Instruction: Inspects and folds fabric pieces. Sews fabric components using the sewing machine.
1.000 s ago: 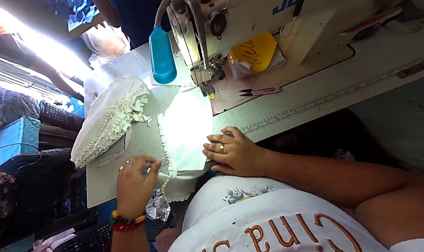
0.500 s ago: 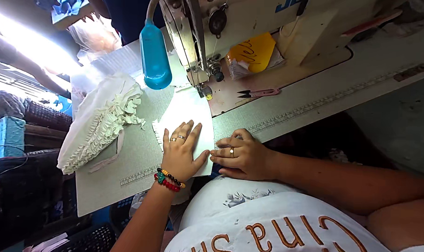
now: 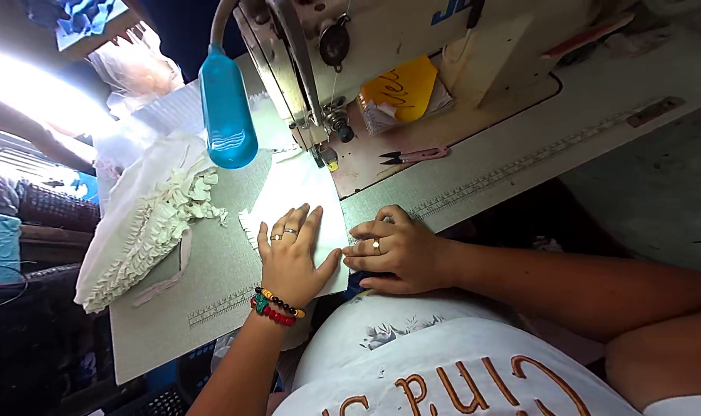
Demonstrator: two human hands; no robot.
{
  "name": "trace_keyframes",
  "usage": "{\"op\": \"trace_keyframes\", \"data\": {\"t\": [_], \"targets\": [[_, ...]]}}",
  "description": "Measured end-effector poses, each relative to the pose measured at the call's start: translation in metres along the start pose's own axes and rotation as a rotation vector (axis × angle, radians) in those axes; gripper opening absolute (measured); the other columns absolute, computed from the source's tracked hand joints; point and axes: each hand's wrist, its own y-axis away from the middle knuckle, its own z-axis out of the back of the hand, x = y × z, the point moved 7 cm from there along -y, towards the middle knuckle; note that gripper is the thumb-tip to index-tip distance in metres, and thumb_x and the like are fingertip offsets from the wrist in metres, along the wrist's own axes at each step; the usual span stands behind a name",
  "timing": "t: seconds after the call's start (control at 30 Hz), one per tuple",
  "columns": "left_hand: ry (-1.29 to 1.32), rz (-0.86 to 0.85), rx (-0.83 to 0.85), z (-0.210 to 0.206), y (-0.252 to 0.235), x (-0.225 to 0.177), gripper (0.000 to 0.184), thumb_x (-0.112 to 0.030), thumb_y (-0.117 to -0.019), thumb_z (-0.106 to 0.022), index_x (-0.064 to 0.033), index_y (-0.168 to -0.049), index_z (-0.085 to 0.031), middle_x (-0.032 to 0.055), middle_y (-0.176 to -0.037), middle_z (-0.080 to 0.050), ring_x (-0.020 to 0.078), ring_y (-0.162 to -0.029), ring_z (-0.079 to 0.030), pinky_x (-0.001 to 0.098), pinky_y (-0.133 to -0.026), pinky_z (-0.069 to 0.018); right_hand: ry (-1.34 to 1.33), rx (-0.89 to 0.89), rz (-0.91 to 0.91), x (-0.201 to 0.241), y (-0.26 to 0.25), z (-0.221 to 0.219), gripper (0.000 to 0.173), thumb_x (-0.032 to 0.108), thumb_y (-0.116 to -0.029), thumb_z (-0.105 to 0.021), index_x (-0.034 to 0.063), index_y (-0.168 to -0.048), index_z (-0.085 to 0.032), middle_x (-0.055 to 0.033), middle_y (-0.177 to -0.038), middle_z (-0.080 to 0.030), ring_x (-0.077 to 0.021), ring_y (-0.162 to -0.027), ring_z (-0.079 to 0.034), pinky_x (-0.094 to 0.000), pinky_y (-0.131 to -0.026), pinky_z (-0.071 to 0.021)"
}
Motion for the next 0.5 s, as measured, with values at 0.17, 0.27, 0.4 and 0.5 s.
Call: {"op": "trace_keyframes", "data": {"t": [0.17, 0.27, 0.4, 0.5], "targets": [[0.003, 0.006, -0.011, 0.000, -0.004, -0.001, 0.074, -0.067, -0.0923, -0.044, -0.0235, -0.151, -0.053, 0.0061, -0.157, -0.049, 0.0319, -0.147, -0.042, 0.0728, -0.114, -0.0203, -0.010, 0.020, -0.010, -0.005, -0.002, 0.002, 0.042, 0.045, -0.1019, -0.046, 0.0206, -0.118, -0.077, 0.0011, -0.124, -0.074, -0.0234, -0.127, -0.060, -0.0524, -0.101, -0.0401], [-0.001, 0.032, 0.004, -0.001, -0.007, -0.001, 0.074, -0.067, -0.0923, -0.045, -0.0240, -0.152, -0.051, 0.0056, -0.158, -0.047, 0.0315, -0.148, -0.039, 0.0721, -0.115, -0.0194, -0.010, 0.032, -0.020, -0.010, -0.004, 0.004, 0.043, 0.046, -0.1013, -0.047, 0.0213, -0.118, -0.077, 0.0015, -0.125, -0.073, -0.0236, -0.129, -0.059, -0.0531, -0.103, -0.0385], [0.007, 0.053, 0.011, 0.000, -0.012, -0.001, 0.075, -0.065, -0.0919, -0.046, -0.0231, -0.153, -0.050, 0.0059, -0.158, -0.046, 0.0327, -0.149, -0.038, 0.0733, -0.114, -0.0187, -0.005, 0.046, -0.022, -0.017, -0.007, 0.007, 0.043, 0.048, -0.1004, -0.047, 0.0221, -0.117, -0.078, 0.0025, -0.125, -0.073, -0.0235, -0.130, -0.058, -0.0531, -0.104, -0.0379], [0.007, 0.072, 0.014, 0.000, -0.016, -0.001, 0.074, -0.065, -0.0917, -0.047, -0.0229, -0.153, -0.050, 0.0064, -0.158, -0.046, 0.0331, -0.149, -0.038, 0.0728, -0.115, -0.0188, -0.010, 0.034, -0.024, -0.021, -0.010, 0.009, 0.042, 0.047, -0.0995, -0.049, 0.0220, -0.115, -0.079, 0.0023, -0.123, -0.074, -0.0237, -0.129, -0.059, -0.0533, -0.104, -0.0379]]}}
